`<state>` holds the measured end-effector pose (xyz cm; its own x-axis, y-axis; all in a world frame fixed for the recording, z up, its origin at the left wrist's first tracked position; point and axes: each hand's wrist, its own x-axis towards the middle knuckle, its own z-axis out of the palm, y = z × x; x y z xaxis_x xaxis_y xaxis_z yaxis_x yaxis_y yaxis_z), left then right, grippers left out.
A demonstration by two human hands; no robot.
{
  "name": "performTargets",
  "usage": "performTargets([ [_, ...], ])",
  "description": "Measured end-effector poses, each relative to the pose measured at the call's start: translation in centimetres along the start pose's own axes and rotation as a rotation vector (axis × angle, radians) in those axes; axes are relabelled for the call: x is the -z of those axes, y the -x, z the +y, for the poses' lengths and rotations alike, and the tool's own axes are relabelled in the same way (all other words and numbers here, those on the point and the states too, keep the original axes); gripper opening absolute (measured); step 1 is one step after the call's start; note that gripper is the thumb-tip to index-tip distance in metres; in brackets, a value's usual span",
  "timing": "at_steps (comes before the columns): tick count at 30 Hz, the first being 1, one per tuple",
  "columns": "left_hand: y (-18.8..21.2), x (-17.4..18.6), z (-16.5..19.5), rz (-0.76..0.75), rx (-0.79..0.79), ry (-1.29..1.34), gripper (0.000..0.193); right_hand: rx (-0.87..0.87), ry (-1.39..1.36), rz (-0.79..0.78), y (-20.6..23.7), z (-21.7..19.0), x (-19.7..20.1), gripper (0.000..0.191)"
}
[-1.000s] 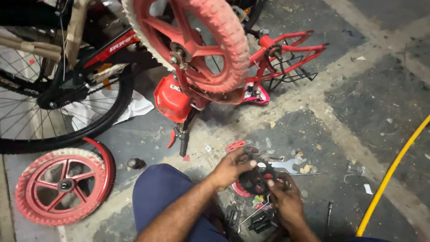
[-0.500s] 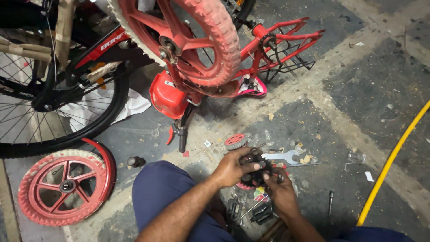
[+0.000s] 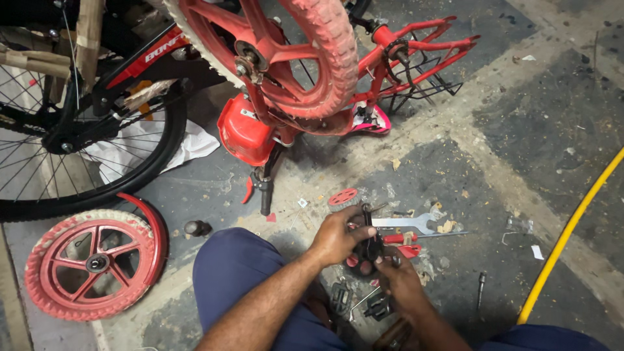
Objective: The person sits on the floor and uses a wrench and a screwdriver to disassemble and reassemble a bicycle pedal. They remove the pedal cover, loosen the axle nut, and then reassemble the components.
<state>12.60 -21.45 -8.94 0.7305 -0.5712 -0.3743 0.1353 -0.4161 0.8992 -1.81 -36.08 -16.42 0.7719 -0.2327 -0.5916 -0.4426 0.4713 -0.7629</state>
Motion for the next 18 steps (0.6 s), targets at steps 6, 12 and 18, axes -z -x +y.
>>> performTargets([
  [6, -0.4, -0.1, -0.5, 0.038, -0.176, -0.01, 0.052, -0.028, 0.016, -0.021, 0.3, 0.1, -0.1, 0.027],
  [12, -0.5, -0.1, -0.7, 0.043, -0.16, 0.002, 0.055, -0.089, -0.02, -0.034, 1.2, -0.3, -0.5, 0.027],
  [18, -0.5, -0.1, -0.7, 0.06, -0.18, -0.037, 0.055, -0.097, -0.043, -0.032, 1.2, -0.2, -0.6, 0.025],
])
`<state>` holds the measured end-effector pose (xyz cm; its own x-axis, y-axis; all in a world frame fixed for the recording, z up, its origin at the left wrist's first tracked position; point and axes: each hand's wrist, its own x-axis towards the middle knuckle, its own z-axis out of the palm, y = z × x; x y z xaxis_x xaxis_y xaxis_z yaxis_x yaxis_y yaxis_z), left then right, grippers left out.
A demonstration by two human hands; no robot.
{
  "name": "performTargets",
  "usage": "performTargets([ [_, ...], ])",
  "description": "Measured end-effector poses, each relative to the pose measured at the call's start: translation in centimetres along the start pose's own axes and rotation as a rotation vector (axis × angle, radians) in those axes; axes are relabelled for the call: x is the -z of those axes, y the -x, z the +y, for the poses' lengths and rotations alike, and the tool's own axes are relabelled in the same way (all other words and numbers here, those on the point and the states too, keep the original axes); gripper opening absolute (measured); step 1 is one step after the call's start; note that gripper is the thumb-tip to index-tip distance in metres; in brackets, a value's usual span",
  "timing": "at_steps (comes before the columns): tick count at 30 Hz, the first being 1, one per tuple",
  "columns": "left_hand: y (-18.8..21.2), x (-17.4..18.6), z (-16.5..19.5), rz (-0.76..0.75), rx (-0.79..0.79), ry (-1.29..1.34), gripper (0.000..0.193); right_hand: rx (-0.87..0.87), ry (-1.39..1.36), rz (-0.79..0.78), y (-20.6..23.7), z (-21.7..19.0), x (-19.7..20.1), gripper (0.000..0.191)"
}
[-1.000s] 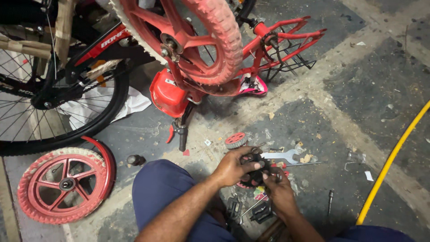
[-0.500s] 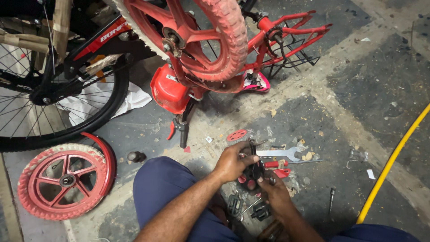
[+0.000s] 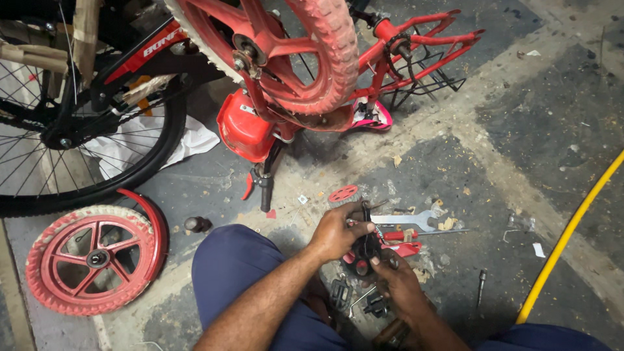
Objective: The person sits on the floor and uses a wrench and a screwdriver to disassemble and reassemble a bicycle pedal. They remove the pedal cover, loosen the axle nut, and then reassemble the components.
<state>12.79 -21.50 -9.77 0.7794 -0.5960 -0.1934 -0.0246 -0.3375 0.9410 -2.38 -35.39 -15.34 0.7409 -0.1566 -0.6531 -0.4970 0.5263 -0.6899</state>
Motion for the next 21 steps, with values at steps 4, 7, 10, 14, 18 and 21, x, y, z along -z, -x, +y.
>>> performTargets([
  [4, 0.0, 0.0, 0.0, -0.012, 0.011, -0.014, 0.056, 0.029, 0.009, 0.002, 0.0, 0.0, -0.1, 0.025],
  [7, 0.0, 0.0, -0.1, -0.011, 0.01, -0.026, 0.055, 0.039, -0.005, -0.021, 0.1, -0.2, -0.3, 0.024],
  [10, 0.1, 0.0, -0.2, -0.013, 0.02, -0.03, 0.053, 0.045, -0.01, -0.039, 0.2, -0.5, -0.5, 0.028],
  [14, -0.2, -0.2, -1.0, 0.015, -0.05, 0.019, 0.047, -0.017, 0.068, 0.042, 1.0, -0.9, -0.5, 0.034],
  [18, -0.1, -1.3, -1.6, -0.143, 0.072, 0.429, 0.049, 0.022, 0.107, -0.007, 2.0, -1.2, -0.1, 0.036],
  [21, 0.1, -1.3, -1.0, -0.156, 0.119, 0.586, 0.051, 0.037, 0.262, 0.033, 1.1, -1.5, 0.6, 0.034],
])
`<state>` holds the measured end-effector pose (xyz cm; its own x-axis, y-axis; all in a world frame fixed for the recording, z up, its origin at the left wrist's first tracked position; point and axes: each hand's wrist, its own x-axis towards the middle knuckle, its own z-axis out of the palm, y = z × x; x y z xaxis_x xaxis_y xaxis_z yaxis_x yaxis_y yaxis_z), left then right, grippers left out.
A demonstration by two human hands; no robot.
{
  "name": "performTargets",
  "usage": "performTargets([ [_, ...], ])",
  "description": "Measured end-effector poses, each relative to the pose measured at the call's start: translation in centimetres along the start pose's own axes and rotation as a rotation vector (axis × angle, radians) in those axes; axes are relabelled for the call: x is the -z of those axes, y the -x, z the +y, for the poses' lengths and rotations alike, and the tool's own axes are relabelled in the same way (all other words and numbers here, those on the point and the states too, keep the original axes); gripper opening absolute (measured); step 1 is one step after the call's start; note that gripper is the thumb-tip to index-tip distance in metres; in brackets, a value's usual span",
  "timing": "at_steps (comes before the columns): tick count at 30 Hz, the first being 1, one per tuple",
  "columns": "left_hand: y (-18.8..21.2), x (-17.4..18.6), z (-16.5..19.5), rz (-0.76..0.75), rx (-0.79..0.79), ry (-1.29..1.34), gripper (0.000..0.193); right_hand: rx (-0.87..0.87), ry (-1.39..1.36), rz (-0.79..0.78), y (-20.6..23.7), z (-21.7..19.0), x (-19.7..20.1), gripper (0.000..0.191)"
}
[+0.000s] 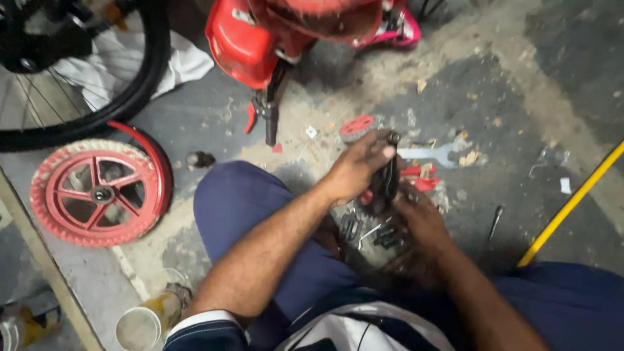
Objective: The person sits on the floor and uses a wrench and a screwdriver to disassemble and reassemble a bicycle pedal. They remove the pedal cover, loosen the axle nut, and then reassemble the components.
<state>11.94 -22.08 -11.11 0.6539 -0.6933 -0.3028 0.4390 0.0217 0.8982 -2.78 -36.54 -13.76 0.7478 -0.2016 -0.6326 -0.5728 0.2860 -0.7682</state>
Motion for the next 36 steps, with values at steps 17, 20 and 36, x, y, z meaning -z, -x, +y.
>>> performTargets([
  [17, 1.6, 0.2, 4.9, 0.381, -0.134, -0.339, 0.026, 0.006, 1.367, -0.213, -3.3, 3.8, -7.3, 0.041],
  [20, 1.8, -0.2, 5.5, 0.345, -0.126, -0.243, 0.023, 0.161, 1.348, -0.213, -3.1, 3.8, -7.0, 0.034],
  [36, 1.5, 0.3, 1.5, -0.163, -0.07, -0.414, 0.028, 0.89, 0.829, 0.299, 4.7, -8.8, 1.5, 0.034],
])
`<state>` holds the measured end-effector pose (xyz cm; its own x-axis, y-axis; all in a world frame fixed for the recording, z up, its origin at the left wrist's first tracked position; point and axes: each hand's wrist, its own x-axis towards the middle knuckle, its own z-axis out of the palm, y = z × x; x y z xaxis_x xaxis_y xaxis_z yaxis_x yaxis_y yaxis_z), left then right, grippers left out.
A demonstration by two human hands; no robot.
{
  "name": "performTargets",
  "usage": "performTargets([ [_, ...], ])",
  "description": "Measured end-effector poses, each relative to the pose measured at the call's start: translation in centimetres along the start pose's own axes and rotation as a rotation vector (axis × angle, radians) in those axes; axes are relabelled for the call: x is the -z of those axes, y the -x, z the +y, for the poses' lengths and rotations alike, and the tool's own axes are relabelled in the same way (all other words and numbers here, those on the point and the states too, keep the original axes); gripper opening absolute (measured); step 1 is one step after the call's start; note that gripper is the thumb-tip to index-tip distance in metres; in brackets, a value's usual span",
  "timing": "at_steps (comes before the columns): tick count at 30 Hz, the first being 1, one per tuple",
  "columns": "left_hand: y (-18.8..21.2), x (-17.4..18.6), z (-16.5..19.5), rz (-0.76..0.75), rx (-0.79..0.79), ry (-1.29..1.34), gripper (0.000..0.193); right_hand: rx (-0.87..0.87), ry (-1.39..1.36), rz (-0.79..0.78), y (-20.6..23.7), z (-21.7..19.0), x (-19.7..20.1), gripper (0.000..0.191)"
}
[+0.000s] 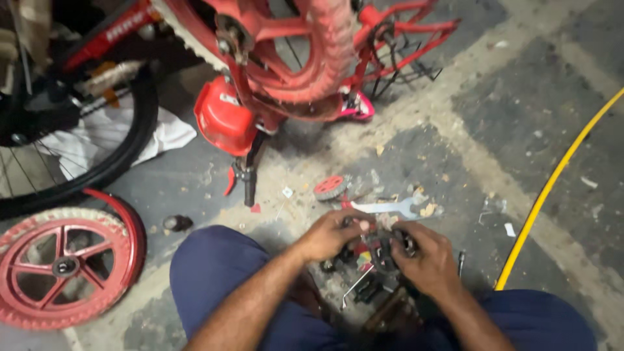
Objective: The person sits on the floor and uses a wrench and a screwdriver to disassemble and reassemble a bicycle pedal. They remove the pedal cover, loosen the axle nut, and then reassemble the components.
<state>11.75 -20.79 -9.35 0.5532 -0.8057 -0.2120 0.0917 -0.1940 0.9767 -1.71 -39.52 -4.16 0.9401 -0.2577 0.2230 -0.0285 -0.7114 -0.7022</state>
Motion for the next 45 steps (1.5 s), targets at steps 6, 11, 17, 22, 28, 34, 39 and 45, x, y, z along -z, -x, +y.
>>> performTargets([
  [6, 0.2, -0.1, -0.9, -0.083, -0.033, 0.045, 0.025, 0.061, -0.022, 0.053, 0.0, 0.0, -0.8, 0.033],
  [11, 0.7, 0.1, -1.5, -0.111, 0.046, 0.282, 0.03, 0.093, 0.043, 0.05, 0.0, -0.5, -0.8, 0.038],
  [17, 0.5, 0.2, -2.3, -0.093, 0.016, 0.2, 0.024, 0.176, 0.146, 0.126, 0.0, -1.5, -1.1, 0.052],
  [22, 0.3, 0.1, -2.3, -0.127, 0.036, 0.2, 0.025, 0.218, 0.136, 0.121, 0.0, -1.4, -0.8, 0.055],
  [28, 0.7, -0.2, -1.3, -0.145, -0.008, 0.221, 0.03, -0.001, -0.038, -0.001, 0.2, -0.6, -0.6, 0.051],
  [34, 0.4, -0.1, -1.4, -0.163, -0.01, 0.321, 0.029, -0.305, -0.184, -0.097, -0.1, 1.0, -1.1, 0.046],
  [39, 0.3, 0.0, -1.7, -0.164, -0.028, 0.309, 0.026, -0.396, -0.28, -0.11, 0.4, 2.5, -1.9, 0.046],
  [45, 0.5, 0.2, -1.3, -0.136, -0.017, 0.249, 0.021, -0.285, -0.443, -0.077, 0.9, 4.1, -2.7, 0.042],
])
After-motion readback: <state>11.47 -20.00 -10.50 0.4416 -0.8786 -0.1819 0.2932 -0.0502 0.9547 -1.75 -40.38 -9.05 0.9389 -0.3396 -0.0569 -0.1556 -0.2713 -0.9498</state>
